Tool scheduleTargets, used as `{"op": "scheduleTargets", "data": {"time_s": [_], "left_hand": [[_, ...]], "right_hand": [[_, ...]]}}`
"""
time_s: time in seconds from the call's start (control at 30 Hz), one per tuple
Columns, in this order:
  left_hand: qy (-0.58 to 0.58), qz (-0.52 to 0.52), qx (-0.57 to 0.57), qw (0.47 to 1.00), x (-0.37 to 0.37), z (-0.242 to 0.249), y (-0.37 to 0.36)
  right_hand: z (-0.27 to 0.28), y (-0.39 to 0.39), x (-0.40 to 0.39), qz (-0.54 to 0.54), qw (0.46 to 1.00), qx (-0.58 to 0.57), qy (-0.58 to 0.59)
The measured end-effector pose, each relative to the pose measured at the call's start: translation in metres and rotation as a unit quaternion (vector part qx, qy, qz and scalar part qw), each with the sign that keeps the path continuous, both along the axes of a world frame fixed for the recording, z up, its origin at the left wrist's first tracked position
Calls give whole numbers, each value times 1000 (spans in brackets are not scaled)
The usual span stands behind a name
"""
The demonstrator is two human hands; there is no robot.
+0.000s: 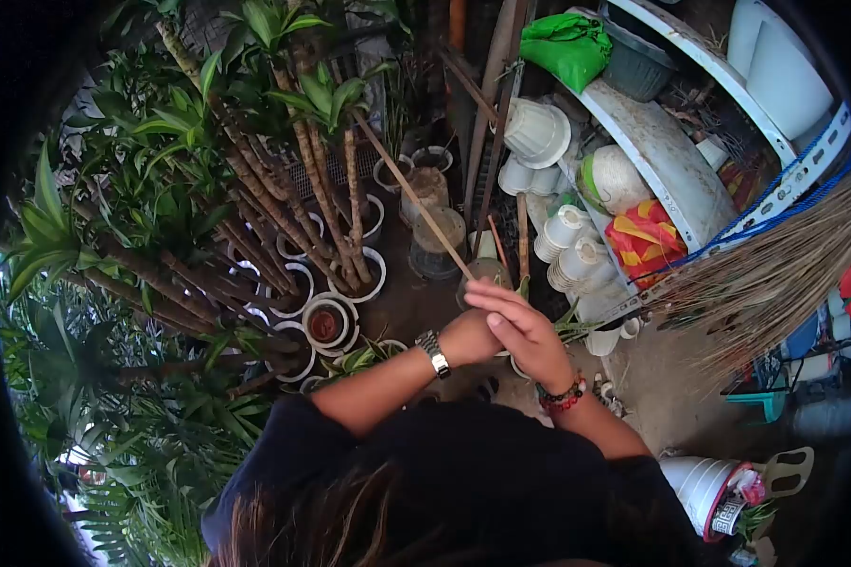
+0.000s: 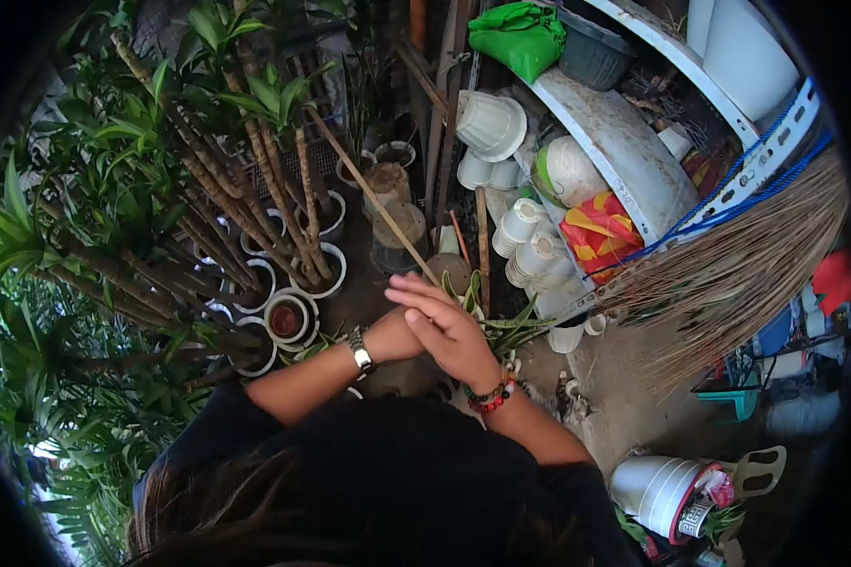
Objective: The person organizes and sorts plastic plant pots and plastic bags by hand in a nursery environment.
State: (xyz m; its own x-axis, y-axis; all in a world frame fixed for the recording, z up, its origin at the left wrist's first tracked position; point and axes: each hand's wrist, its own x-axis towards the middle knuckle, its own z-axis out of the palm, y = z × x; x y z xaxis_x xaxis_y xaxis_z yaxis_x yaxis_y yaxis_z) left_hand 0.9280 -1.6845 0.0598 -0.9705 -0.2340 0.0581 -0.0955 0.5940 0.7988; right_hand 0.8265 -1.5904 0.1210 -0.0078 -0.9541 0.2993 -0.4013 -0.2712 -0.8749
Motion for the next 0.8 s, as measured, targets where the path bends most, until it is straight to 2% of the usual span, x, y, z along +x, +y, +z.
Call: {"op": "scheduleTargets", "data": {"time_s": [0.03,0.1,0.13,0.17,0.23,0.27,0.3,0.37,0.4,0.43,0.47,0.5,0.6,0.63,0.67,0.7,0.73,0.77,0.8], "left_hand": [[-9,7,13,1000,-2,1,1],[-104,-199,45,973,-9,43,-2],[-19,-170,30,985,-6,62,-8],[-22,-165,26,986,-7,67,-18],[9,-34,81,996,-12,76,-39],[-4,64,139,988,-17,66,-51],[115,170,213,955,-25,31,-63],[88,353,51,930,-31,12,-102],[32,380,79,921,-32,5,-124],[-27,403,109,908,-32,-6,-147],[29,415,107,903,-36,-30,-172],[86,422,106,896,-41,-53,-197],[61,486,171,855,-62,-82,-277],[70,516,193,832,-68,-149,-334],[68,531,247,808,-75,-188,-377],[14,596,267,757,-84,-188,-397],[-19,635,213,743,-88,-241,-438],[-58,624,250,738,-89,-247,-455],[-132,676,290,665,-105,-195,-444]], "right_hand": [[-1,-1,-8,7,1000,13,-9],[3,-12,-27,146,955,217,-137],[4,-13,-35,138,952,205,-178],[6,-15,-42,144,952,202,-178],[12,-20,-57,52,992,82,-84],[3,-25,-65,5,997,58,-54],[-11,-26,-79,10,997,56,-53],[-39,-26,-114,96,941,255,-202],[-47,-27,-122,98,940,256,-201],[-56,-27,-128,49,944,245,-214],[-62,-26,-133,-4,946,233,-226],[-66,-28,-139,-12,945,235,-227],[-63,-42,-150,-76,943,228,-230],[-66,-45,-152,-95,943,223,-229],[-69,-50,-157,-100,935,270,-207],[-71,-60,-163,-103,925,317,-184],[-67,-72,-163,-116,924,318,-179],[-59,-84,-160,-119,924,319,-173],[-53,-96,-158,-120,924,321,-169]]}}
